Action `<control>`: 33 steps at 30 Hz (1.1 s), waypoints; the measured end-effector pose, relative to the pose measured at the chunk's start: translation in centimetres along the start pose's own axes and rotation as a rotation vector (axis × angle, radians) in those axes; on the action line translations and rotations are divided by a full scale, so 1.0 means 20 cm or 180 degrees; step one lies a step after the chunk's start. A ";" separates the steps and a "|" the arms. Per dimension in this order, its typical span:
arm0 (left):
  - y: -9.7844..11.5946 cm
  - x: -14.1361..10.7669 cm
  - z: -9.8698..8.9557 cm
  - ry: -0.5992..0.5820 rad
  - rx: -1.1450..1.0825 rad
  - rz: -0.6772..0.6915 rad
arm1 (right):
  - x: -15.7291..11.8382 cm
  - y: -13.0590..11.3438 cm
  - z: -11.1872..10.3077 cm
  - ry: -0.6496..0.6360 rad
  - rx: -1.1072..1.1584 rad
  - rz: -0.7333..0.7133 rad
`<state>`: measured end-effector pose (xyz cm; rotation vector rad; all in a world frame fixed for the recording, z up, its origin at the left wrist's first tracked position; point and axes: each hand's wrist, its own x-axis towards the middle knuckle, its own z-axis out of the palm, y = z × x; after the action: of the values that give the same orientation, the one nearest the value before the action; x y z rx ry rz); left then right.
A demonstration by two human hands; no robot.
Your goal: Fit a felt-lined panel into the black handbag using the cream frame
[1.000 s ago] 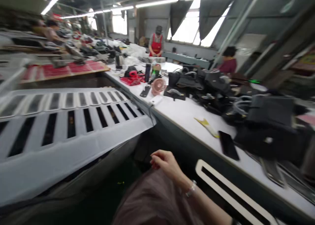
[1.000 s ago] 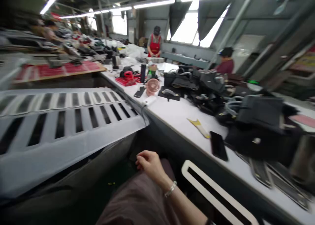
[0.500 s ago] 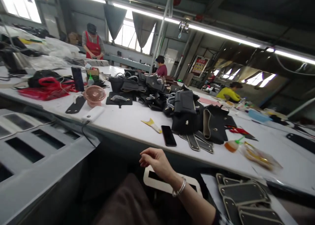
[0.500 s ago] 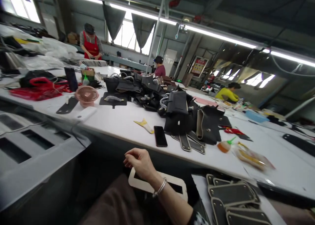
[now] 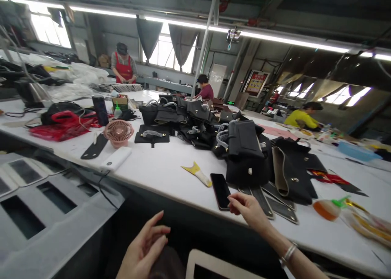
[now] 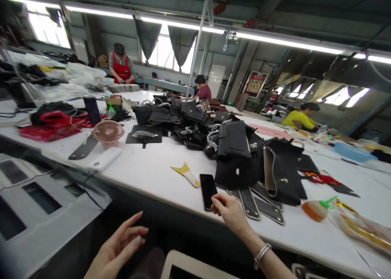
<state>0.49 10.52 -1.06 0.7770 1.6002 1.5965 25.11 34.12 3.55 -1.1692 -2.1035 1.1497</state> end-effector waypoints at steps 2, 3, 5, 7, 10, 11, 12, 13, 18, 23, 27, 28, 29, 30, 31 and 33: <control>-0.01 0.26 0.01 0.0112 0.0254 0.0200 | 0.13 -0.03 0.08 -0.0121 -0.0295 -0.0177; -0.01 0.39 0.00 0.0211 0.0532 0.0366 | 0.21 -0.06 0.12 -0.0185 -0.0472 -0.0283; -0.02 0.63 -0.03 0.0462 0.1151 0.0648 | 0.40 -0.12 0.23 -0.0302 -0.0868 -0.0523; -0.04 0.84 -0.06 0.0693 0.1596 0.0774 | 0.61 -0.19 0.36 -0.0392 -0.1292 -0.0773; -0.07 1.04 -0.11 0.0925 0.1963 0.0764 | 0.93 -0.28 0.58 -0.0490 -0.1923 -0.1170; -0.09 1.08 -0.11 0.0988 0.2099 0.0773 | 1.03 -0.30 0.66 -0.0534 -0.2119 -0.1308; -0.10 1.10 -0.11 0.1039 0.2228 0.0793 | 1.12 -0.33 0.73 -0.0583 -0.2298 -0.1445; -0.12 1.12 -0.11 0.1079 0.2343 0.0821 | 1.22 -0.34 0.81 -0.0627 -0.2458 -0.1576; -0.16 1.14 -0.09 0.1092 0.2814 0.0985 | 1.65 -0.44 1.12 -0.0578 -0.2969 -0.2033; -0.24 1.18 -0.10 0.1082 0.3084 0.1157 | 1.98 -0.50 1.28 -0.0369 -0.3120 -0.2135; -0.32 1.21 -0.11 0.1199 0.3017 0.1420 | 2.12 -0.48 1.31 -0.0271 -0.3083 -0.2055; -0.34 1.22 -0.11 0.1232 0.3011 0.1499 | 2.13 -0.47 1.32 -0.0255 -0.3046 -0.2041; -0.35 1.22 -0.11 0.1237 0.3015 0.1583 | 2.15 -0.47 1.32 -0.0238 -0.2999 -0.2021; -0.36 1.23 -0.11 0.1244 0.3024 0.1670 | 2.16 -0.47 1.32 -0.0222 -0.2945 -0.1992; -0.37 1.24 -0.11 0.1253 0.3038 0.1761 | 2.17 -0.48 1.33 -0.0207 -0.2890 -0.1957; -0.38 1.24 -0.11 0.1322 0.3078 0.1955 | 2.20 -0.50 1.34 -0.0195 -0.2795 -0.1916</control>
<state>-14.42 29.66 -10.70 1.6319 2.6808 1.3506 -21.84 56.72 -2.40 -0.6806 -2.8158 -0.0440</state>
